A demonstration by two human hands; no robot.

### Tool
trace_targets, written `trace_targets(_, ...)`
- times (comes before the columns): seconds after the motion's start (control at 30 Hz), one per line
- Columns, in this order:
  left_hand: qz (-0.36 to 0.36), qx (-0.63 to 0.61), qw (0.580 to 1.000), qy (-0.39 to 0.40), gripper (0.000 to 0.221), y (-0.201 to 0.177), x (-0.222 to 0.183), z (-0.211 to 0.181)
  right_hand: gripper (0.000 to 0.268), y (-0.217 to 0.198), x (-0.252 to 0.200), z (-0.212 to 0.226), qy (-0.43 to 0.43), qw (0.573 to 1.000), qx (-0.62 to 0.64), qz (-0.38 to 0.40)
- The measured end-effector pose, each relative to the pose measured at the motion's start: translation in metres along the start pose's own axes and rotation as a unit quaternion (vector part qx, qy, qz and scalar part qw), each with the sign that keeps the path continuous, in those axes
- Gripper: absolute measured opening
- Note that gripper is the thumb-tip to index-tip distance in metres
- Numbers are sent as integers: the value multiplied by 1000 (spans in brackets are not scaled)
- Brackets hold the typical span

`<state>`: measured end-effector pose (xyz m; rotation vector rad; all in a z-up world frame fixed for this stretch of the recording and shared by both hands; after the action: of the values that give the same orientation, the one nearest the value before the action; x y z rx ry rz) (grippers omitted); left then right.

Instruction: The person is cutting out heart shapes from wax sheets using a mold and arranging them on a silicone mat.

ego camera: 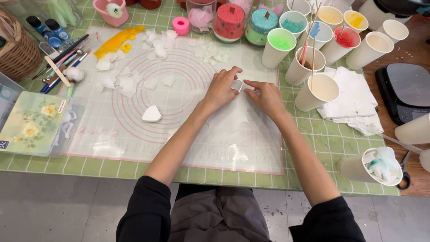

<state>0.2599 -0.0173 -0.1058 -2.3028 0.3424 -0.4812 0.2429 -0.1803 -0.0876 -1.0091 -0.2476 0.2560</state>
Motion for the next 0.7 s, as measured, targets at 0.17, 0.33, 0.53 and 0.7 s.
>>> trace_targets(0.17,-6,4,1000,-14,65,1,-1,7,41,7,11,-1,-23,999,-27,4)
trace_targets(0.33,-1,16,1000,-17,61,1,-1,9,42,7,15,4,-16,997,-66,21)
trace_targets(0.53,-7,23,1000,-20,62,-5,-1,7,45,9,20,9,14,995,-91,41)
trace_targets(0.7,-41,86,995,22,47,-15,-2,12,44,4,20,14,36,993,-98,55)
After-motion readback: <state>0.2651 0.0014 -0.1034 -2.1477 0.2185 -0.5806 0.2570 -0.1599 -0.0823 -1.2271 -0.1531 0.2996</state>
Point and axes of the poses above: each hand's wrist, its own x-axis towards the middle knuckle, its own y-axis out of the palm, z = x × y, the point moved 6 cm from there along x, towards the middle knuckle, and after that the axes turned 7 degrees about z, right-handed, at the moved point
